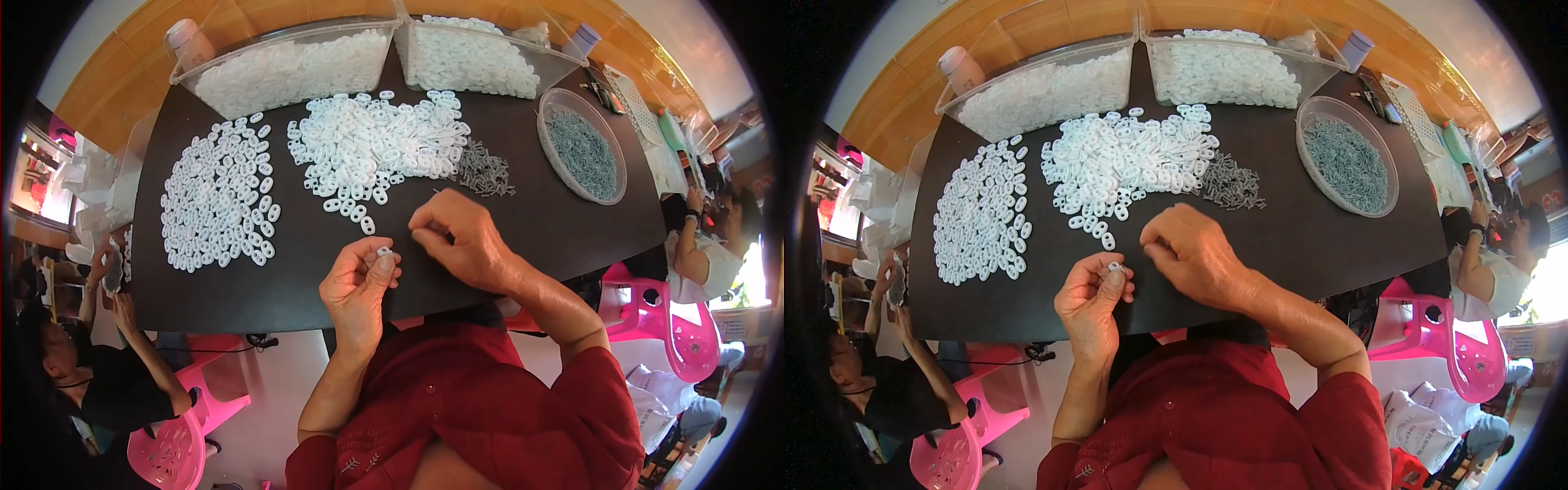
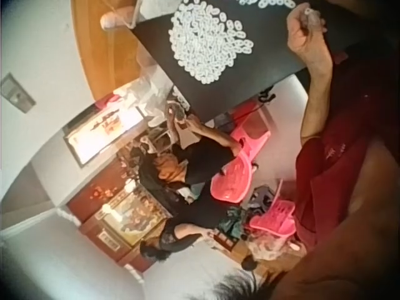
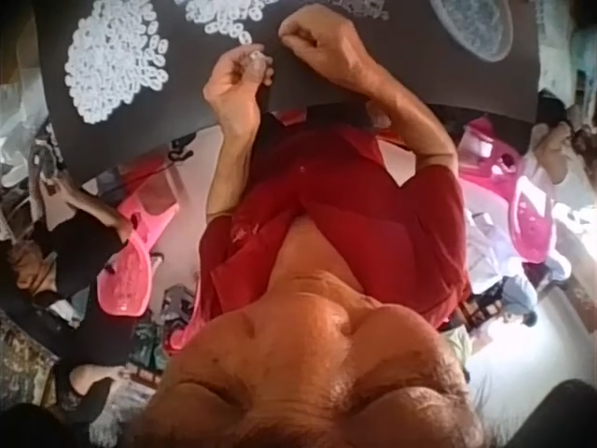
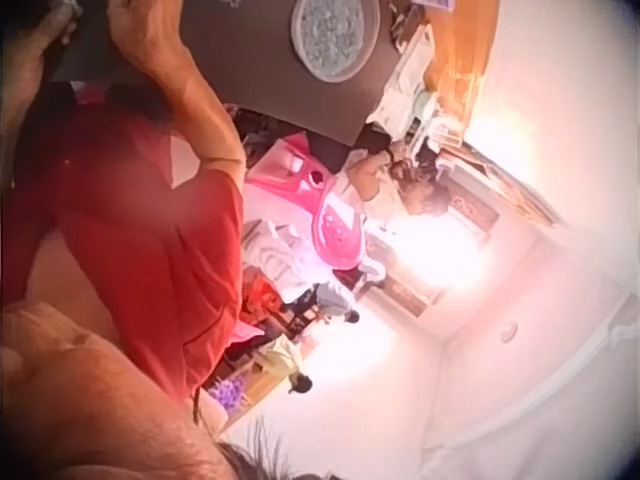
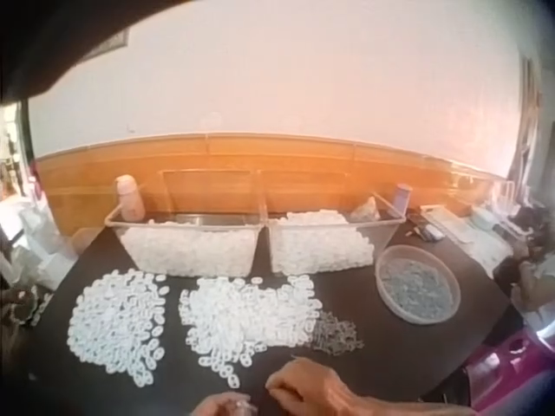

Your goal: Manually joining small white and grey plastic components by hand.

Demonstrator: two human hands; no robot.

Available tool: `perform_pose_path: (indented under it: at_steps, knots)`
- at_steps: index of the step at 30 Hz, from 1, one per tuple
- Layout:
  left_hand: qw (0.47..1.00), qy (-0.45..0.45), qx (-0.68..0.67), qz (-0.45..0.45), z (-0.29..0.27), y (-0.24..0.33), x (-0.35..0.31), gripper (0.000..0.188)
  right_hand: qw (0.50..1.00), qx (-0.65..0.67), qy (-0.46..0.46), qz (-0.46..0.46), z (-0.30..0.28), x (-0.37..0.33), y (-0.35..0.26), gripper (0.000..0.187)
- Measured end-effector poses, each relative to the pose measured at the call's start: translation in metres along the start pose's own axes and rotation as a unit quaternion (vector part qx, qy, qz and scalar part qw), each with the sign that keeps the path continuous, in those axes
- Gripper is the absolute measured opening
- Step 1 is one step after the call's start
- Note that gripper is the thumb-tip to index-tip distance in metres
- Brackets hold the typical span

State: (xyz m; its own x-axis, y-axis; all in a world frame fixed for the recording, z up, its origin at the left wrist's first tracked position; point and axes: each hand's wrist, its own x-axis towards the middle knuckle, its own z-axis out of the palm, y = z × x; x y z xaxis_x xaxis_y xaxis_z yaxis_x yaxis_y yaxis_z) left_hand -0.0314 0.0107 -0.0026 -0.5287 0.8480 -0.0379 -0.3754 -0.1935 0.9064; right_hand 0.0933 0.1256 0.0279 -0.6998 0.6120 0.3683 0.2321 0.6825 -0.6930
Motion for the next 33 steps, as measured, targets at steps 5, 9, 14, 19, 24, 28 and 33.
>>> perform_pose_path:
  at_steps: [5, 9, 14, 19, 24, 28, 33]
  knots:
    - [0.998, 0.051, -0.038, 0.020, 0.007, -0.002, 0.005, 0.017, 1.000, -0.024, 0.010, -0.008, 0.000, -0.003, 0.007, 0.013]
    - [0.992, 0.072, -0.100, 0.035, 0.007, -0.002, 0.010, 0.016, 0.999, -0.028, 0.016, -0.007, 0.007, -0.007, 0.009, 0.014]
    - [0.981, 0.085, -0.155, 0.080, 0.000, -0.002, 0.009, 0.014, 0.998, -0.046, -0.013, -0.041, 0.012, -0.007, 0.009, 0.017]
    - [0.975, 0.085, -0.174, 0.113, -0.009, 0.005, 0.009, 0.013, 0.997, -0.062, -0.022, -0.050, 0.021, -0.004, 0.004, 0.017]
    - [0.965, 0.092, -0.196, 0.149, -0.024, 0.014, 0.016, 0.014, 0.995, -0.073, -0.023, -0.056, 0.025, -0.003, 0.003, 0.017]
    - [0.966, 0.124, -0.194, 0.116, -0.026, 0.010, 0.017, 0.014, 0.994, -0.057, -0.016, -0.088, 0.031, 0.001, -0.001, 0.017]
    - [0.969, 0.129, -0.168, 0.125, -0.024, 0.010, 0.016, 0.015, 0.984, -0.119, -0.024, -0.133, 0.045, 0.012, -0.001, 0.021]
